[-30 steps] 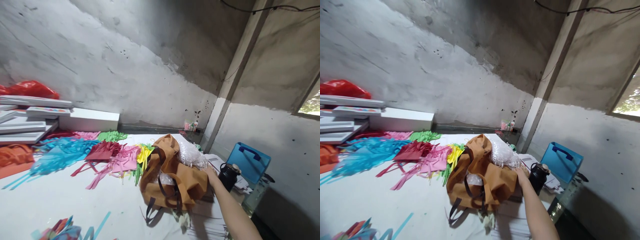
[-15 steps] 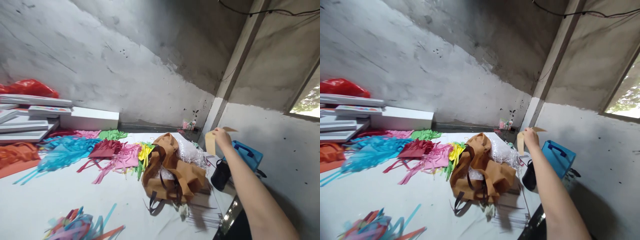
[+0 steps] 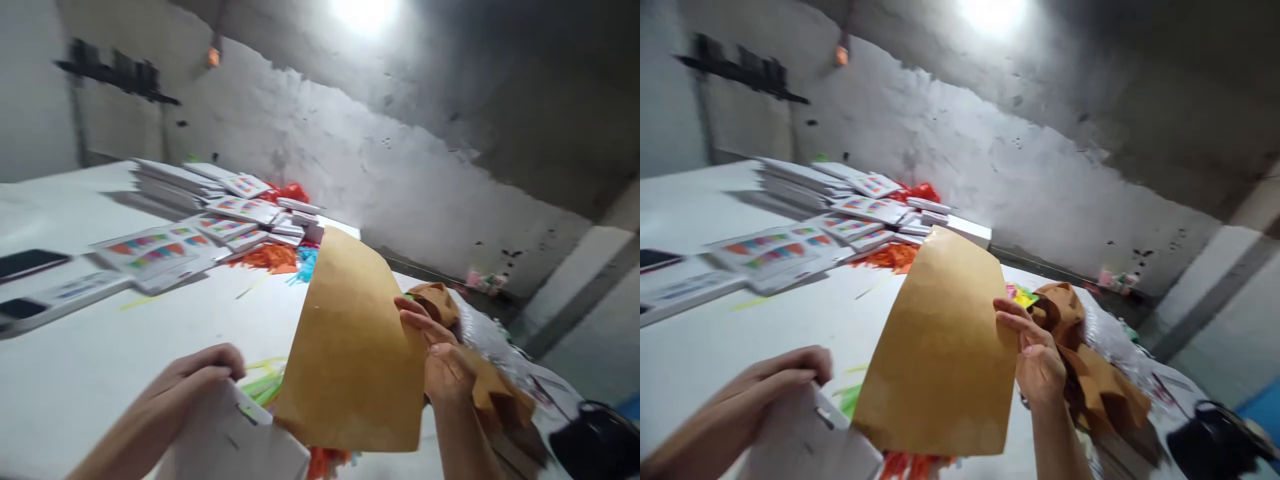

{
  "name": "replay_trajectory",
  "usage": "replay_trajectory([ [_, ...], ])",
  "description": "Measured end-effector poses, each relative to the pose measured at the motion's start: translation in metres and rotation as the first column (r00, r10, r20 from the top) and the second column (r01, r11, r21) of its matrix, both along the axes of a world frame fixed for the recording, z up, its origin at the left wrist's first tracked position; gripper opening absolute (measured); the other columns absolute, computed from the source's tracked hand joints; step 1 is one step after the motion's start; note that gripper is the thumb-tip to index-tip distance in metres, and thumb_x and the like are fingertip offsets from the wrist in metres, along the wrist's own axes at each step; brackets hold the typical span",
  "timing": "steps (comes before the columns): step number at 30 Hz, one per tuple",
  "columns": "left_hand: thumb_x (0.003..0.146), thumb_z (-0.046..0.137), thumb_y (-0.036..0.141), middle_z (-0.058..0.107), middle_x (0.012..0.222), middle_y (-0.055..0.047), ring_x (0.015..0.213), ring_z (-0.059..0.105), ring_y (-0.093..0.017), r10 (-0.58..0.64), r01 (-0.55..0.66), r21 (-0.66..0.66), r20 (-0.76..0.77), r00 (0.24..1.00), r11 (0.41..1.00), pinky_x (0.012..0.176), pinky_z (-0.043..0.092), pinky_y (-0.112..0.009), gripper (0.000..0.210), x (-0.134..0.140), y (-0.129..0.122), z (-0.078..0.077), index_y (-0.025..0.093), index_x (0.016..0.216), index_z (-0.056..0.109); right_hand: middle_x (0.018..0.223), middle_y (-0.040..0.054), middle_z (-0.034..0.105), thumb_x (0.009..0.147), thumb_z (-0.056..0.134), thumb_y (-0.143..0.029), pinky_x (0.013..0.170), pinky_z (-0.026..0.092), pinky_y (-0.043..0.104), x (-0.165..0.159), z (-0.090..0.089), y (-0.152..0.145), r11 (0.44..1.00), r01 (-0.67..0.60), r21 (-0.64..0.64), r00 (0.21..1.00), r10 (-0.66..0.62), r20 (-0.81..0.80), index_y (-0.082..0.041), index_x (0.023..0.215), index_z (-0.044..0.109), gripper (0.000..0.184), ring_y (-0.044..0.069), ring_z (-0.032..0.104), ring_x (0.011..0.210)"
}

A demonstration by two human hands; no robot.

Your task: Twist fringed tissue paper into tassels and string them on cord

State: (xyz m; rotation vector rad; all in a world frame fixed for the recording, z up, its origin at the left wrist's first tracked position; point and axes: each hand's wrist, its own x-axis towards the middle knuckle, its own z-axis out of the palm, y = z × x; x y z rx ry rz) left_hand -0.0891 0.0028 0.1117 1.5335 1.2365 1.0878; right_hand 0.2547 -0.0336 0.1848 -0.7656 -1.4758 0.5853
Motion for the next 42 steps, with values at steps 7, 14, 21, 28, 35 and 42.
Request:
replay_trajectory([
  [7,0.076,0.051,0.083,0.038,0.040,0.005,0.042,0.025,-0.009,-0.266,0.293,-0.100,0.220,0.938,0.951,0.044,0.015,-0.025,0.068,-0.028,0.008,-0.007,0.017,0.060,0.058,0.132,0.0060,0.067,0.083,0.054,-0.037,0.103,0.050,0.044,-0.078,-0.065,0.065,0.981,-0.070,-0.183,0.990,0.046,-0.132,-0.026,0.098,0.080,0.032,0.029,0.057,0.129],
  [14,0.070,0.075,0.057,0.046,0.051,0.005,0.049,0.032,-0.009,-0.215,0.322,-0.306,0.336,0.917,0.896,0.050,0.022,-0.023,0.047,-0.034,0.026,-0.022,0.015,0.057,0.059,0.133,0.0150,0.064,0.078,0.071,-0.048,0.095,0.051,0.054,-0.083,-0.094,0.099,0.930,0.200,-0.308,0.974,-0.154,0.166,-0.022,0.113,0.075,0.043,0.034,0.064,0.113],
  [21,0.063,0.078,0.058,0.050,0.055,0.004,0.050,0.038,-0.010,-0.109,0.273,-0.473,0.346,0.932,0.838,0.052,0.027,-0.024,0.047,-0.032,0.037,-0.036,0.016,0.058,0.058,0.119,0.0065,0.068,0.095,0.059,-0.035,0.100,0.047,0.041,-0.135,-0.118,0.051,0.991,0.122,-0.048,0.853,-0.080,0.515,-0.030,0.114,0.072,0.024,0.025,0.061,0.113],
  [28,0.077,0.061,0.053,0.046,0.052,0.004,0.055,0.036,-0.012,-0.240,0.298,-0.389,0.190,0.952,0.872,0.055,0.024,-0.026,0.043,-0.028,0.033,-0.033,0.017,0.054,0.052,0.102,0.0033,0.070,0.096,0.060,-0.028,0.083,0.051,0.031,-0.175,-0.135,0.050,0.998,0.045,-0.048,0.853,-0.013,0.522,-0.029,0.104,0.072,0.014,0.020,0.064,0.095],
  [35,0.079,0.054,0.041,0.049,0.052,0.003,0.053,0.039,-0.012,-0.311,0.345,-0.398,0.147,0.939,0.850,0.054,0.025,-0.027,0.035,-0.025,0.035,-0.036,0.017,0.053,0.053,0.092,0.0022,0.064,0.095,0.058,-0.016,0.074,0.050,0.028,-0.172,-0.136,0.053,0.999,0.001,0.050,0.842,-0.027,0.538,-0.025,0.101,0.069,0.015,0.017,0.060,0.086],
  [42,0.074,0.054,0.041,0.047,0.047,0.003,0.051,0.036,-0.012,-0.256,0.297,-0.442,0.150,0.955,0.847,0.054,0.026,-0.027,0.035,-0.019,0.037,-0.035,0.018,0.048,0.052,0.081,0.0029,0.062,0.094,0.057,-0.010,0.068,0.044,0.031,-0.173,-0.134,0.059,0.981,-0.044,0.187,0.829,-0.069,0.555,-0.022,0.106,0.069,0.021,0.018,0.055,0.078],
])
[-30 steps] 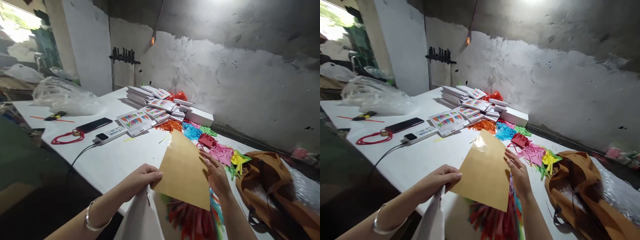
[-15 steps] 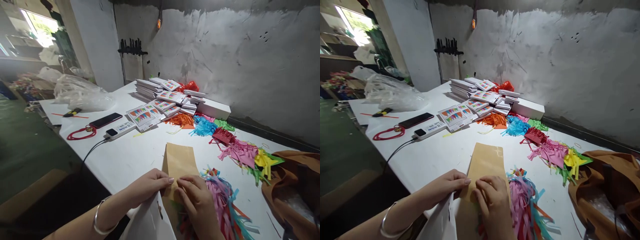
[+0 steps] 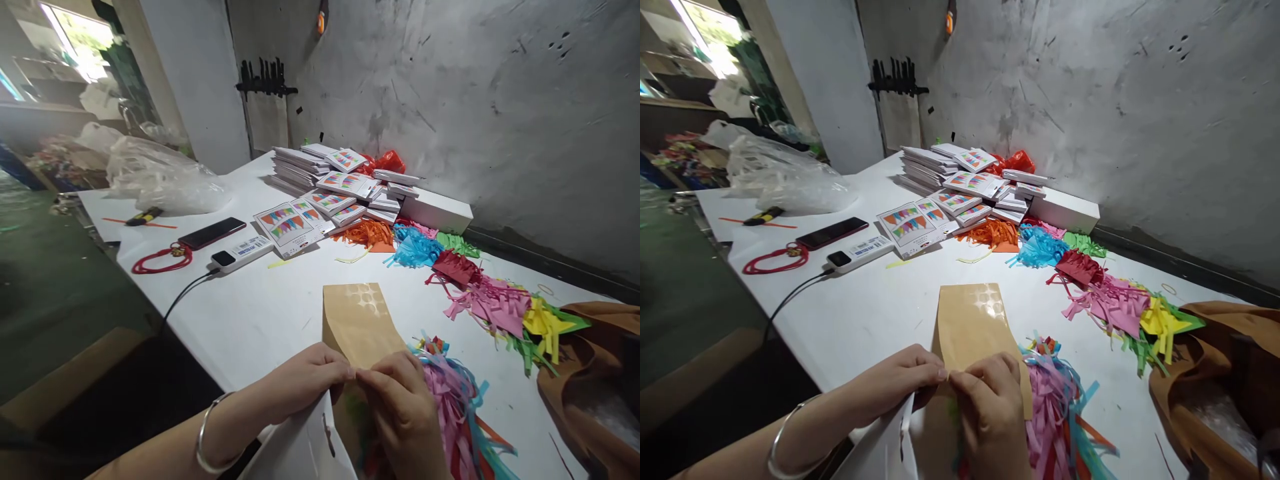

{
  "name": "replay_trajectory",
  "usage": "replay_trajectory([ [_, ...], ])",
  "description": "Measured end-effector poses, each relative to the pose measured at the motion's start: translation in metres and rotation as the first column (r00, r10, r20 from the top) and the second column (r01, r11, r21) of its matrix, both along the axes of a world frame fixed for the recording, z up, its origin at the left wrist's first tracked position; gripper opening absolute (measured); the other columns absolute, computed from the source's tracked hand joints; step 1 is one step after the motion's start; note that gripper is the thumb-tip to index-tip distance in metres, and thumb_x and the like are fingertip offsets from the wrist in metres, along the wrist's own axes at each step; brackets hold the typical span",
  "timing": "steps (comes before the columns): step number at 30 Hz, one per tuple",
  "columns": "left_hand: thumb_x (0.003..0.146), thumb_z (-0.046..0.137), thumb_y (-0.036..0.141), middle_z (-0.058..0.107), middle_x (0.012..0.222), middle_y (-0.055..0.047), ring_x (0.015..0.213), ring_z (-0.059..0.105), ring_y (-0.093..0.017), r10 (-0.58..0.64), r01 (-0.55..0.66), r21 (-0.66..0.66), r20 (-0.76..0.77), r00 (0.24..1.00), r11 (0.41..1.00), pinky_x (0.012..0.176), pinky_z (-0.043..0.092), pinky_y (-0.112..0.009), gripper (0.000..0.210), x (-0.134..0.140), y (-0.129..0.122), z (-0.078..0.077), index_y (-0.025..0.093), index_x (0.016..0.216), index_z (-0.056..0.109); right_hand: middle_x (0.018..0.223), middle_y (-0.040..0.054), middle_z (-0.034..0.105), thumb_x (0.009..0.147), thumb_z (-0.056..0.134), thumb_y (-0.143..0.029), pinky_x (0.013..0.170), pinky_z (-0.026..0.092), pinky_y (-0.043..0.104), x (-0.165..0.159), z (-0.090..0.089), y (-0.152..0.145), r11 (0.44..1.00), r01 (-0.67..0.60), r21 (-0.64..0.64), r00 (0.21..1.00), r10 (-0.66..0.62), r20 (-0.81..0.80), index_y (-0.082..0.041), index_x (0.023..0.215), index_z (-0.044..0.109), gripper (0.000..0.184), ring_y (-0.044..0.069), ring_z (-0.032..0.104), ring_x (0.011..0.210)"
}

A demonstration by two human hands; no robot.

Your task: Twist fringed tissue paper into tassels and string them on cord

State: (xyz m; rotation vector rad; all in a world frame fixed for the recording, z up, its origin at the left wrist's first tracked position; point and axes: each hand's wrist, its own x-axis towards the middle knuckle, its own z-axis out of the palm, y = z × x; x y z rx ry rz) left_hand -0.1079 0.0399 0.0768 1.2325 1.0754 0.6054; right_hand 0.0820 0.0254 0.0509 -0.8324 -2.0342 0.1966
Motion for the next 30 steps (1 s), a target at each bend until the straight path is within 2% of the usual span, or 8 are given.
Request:
replay_trajectory([
  [6,0.072,0.055,0.038,0.047,0.047,0.004,0.050,0.033,-0.011,0.021,-0.019,-0.051,0.039,0.999,0.999,0.052,0.025,-0.025,0.031,0.002,0.003,-0.004,0.017,0.048,0.053,0.076,0.0030,0.064,0.092,0.058,-0.002,0.078,0.043,0.037,-0.003,0.002,0.002,0.984,0.015,0.176,1.000,-0.011,-0.020,-0.016,0.097,0.067,0.018,0.017,0.056,0.074],
  [12,0.069,0.057,0.037,0.050,0.048,0.004,0.052,0.037,-0.012,0.033,-0.025,-0.086,0.092,0.995,0.996,0.054,0.029,-0.025,0.030,0.004,0.003,-0.004,0.017,0.048,0.056,0.082,0.0085,0.069,0.095,0.052,-0.002,0.093,0.041,0.043,0.001,0.000,-0.002,0.926,0.003,0.377,0.990,-0.057,0.131,-0.006,0.106,0.067,0.019,0.020,0.059,0.085],
  [18,0.069,0.057,0.038,0.049,0.048,0.004,0.051,0.036,-0.011,0.048,-0.042,-0.093,0.063,0.997,0.995,0.053,0.028,-0.025,0.030,0.006,0.002,-0.004,0.017,0.047,0.055,0.085,0.0101,0.070,0.098,0.047,-0.005,0.093,0.039,0.041,0.003,-0.002,-0.006,0.918,-0.008,0.397,0.975,-0.081,0.208,-0.005,0.107,0.066,0.021,0.021,0.059,0.085],
  [21,0.071,0.056,0.037,0.048,0.047,0.003,0.051,0.036,-0.012,0.070,-0.067,-0.063,0.041,0.997,0.996,0.052,0.028,-0.025,0.030,0.005,0.001,-0.006,0.017,0.048,0.054,0.086,0.0072,0.067,0.098,0.046,-0.006,0.091,0.038,0.039,0.006,-0.004,-0.006,0.947,-0.001,0.322,0.980,-0.063,0.189,-0.010,0.104,0.064,0.020,0.018,0.059,0.082],
  [23,0.072,0.058,0.039,0.047,0.047,0.003,0.051,0.036,-0.012,0.092,-0.090,-0.058,0.037,0.995,0.994,0.051,0.028,-0.025,0.032,0.002,0.002,-0.008,0.017,0.048,0.054,0.085,0.0039,0.064,0.096,0.049,-0.007,0.086,0.041,0.036,0.011,-0.003,-0.007,0.977,0.016,0.210,0.993,-0.041,0.114,-0.016,0.100,0.063,0.017,0.017,0.059,0.080],
  [26,0.072,0.063,0.044,0.048,0.048,0.004,0.048,0.037,-0.011,0.137,-0.132,-0.092,0.055,0.989,0.987,0.050,0.030,-0.024,0.036,-0.003,0.006,-0.010,0.017,0.050,0.055,0.082,0.0003,0.060,0.095,0.054,-0.013,0.071,0.047,0.028,0.020,0.003,-0.014,0.997,0.056,-0.053,0.985,-0.064,-0.160,-0.023,0.092,0.060,0.012,0.015,0.059,0.077],
  [29,0.075,0.063,0.061,0.048,0.048,0.005,0.046,0.041,-0.011,0.192,-0.183,-0.112,0.081,0.978,0.977,0.049,0.032,-0.024,0.048,-0.007,0.009,-0.008,0.018,0.057,0.056,0.082,-0.0019,0.061,0.100,0.054,-0.032,0.068,0.052,0.026,0.018,0.010,-0.031,0.963,-0.013,-0.270,0.833,-0.139,-0.535,-0.028,0.103,0.056,0.005,0.013,0.061,0.072],
  [30,0.077,0.061,0.068,0.051,0.050,0.004,0.047,0.043,-0.012,0.198,-0.187,-0.102,0.105,0.975,0.977,0.050,0.034,-0.024,0.052,-0.009,0.008,-0.006,0.018,0.061,0.059,0.086,-0.0013,0.064,0.098,0.057,-0.042,0.070,0.054,0.027,0.013,0.011,-0.038,0.950,-0.044,-0.308,0.783,-0.159,-0.601,-0.030,0.114,0.054,0.019,0.015,0.064,0.074],
])
